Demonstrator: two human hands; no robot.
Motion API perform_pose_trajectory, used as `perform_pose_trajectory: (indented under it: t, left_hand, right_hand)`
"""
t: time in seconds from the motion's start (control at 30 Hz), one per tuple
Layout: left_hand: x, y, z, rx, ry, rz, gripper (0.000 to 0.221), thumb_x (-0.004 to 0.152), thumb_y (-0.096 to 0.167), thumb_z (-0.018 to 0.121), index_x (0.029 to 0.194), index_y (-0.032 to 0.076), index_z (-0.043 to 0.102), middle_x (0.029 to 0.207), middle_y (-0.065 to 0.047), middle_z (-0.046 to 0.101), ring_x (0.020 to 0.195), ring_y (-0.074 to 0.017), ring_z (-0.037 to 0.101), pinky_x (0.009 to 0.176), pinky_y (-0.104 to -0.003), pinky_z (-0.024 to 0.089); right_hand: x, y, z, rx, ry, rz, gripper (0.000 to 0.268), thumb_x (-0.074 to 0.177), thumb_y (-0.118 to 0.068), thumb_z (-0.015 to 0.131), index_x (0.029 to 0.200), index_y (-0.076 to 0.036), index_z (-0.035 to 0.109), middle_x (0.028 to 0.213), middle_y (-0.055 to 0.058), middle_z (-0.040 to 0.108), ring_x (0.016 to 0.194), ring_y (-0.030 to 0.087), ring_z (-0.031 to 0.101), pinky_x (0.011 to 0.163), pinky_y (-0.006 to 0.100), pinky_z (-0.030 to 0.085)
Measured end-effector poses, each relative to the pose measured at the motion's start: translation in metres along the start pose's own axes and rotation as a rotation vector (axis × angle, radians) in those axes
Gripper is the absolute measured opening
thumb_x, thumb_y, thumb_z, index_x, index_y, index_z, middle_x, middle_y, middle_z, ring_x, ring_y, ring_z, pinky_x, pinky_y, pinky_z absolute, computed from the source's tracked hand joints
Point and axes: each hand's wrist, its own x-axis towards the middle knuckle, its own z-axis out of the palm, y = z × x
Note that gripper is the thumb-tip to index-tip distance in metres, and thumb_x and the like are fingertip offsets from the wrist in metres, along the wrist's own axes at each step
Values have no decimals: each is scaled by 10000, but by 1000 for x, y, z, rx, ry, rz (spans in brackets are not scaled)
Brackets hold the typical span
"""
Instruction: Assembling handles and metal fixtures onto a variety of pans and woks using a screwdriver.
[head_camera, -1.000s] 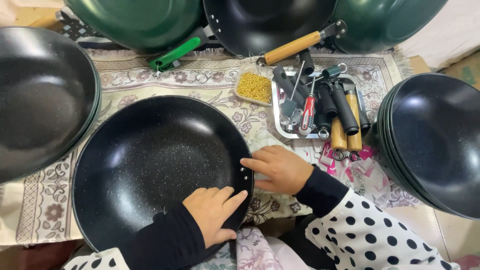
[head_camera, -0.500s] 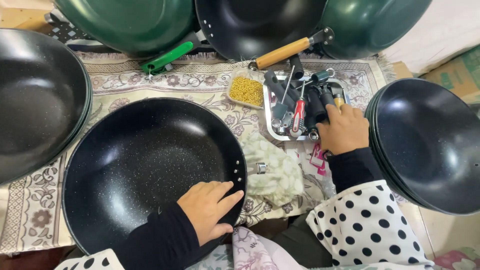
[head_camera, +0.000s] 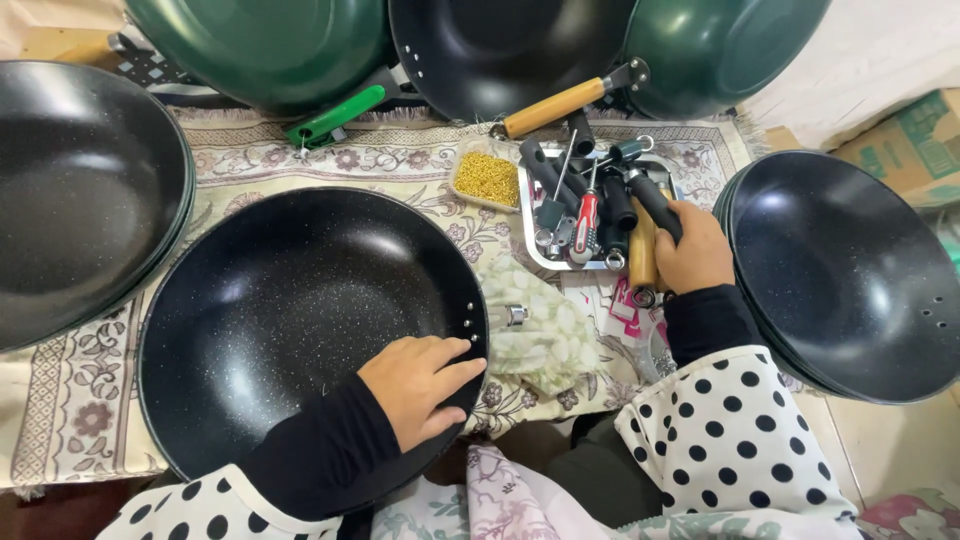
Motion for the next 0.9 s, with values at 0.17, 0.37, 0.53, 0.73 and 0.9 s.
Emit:
perform_pose_trajectory:
  t: [0.17, 0.37, 0.53, 0.73, 0.9]
  left_hand:
    - [4, 3, -10, -139, 79, 7, 544, 879, 341, 767, 1349, 98, 639, 1376, -212, 607, 1206, -388, 605, 952, -523, 492]
    - [30, 14, -47, -352, 270, -40, 441, 908, 384, 723, 1287, 161, 696, 1264, -117, 686, 1113, -318, 694, 951, -416, 554]
    - [41, 8, -47, -645, 528, -165, 532, 839, 360, 804, 1325, 185, 676, 1319, -75, 657, 1049, -252, 721, 885, -345, 607]
    - [27, -7, -15, -1130, 656, -377, 803, 941, 203, 706, 1610, 66, 283, 1404, -199, 520, 1099, -246, 664, 934, -364, 585]
    - [26, 12, -38, -943, 670, -490, 468, 937, 233, 665, 1388, 120, 606, 1210, -55, 729, 988, -109, 677, 852, -241, 532]
  right_hand:
    - [-17, -10, -25, 91, 117, -7, 427, 925, -172, 604, 1320, -12, 641, 1249, 187, 666, 1146, 369, 601, 1003, 481, 451]
    - [-56, -62, -44, 685, 171, 126, 402, 959, -110, 685, 1355, -126, 616, 1066, 100, 639, 737, 184, 632, 570, 311, 572]
    - [-108, -147, -52, 1069, 38, 54, 299, 953, 30, 585, 1247, 26, 536, 1113, 177, 607, 611, 178, 612, 491, 281, 572]
    - [-146, -174, -23, 1137, -217, -15, 471, 857, -29, 752, 1309, 25, 632, 1045, 163, 709, 720, 197, 732, 598, 313, 652]
    - [-142, -195, -19, 900, -438, -232, 446, 936, -296, 685, 1331, -120, 573, 1005, 42, 675, 575, 106, 586, 580, 279, 518]
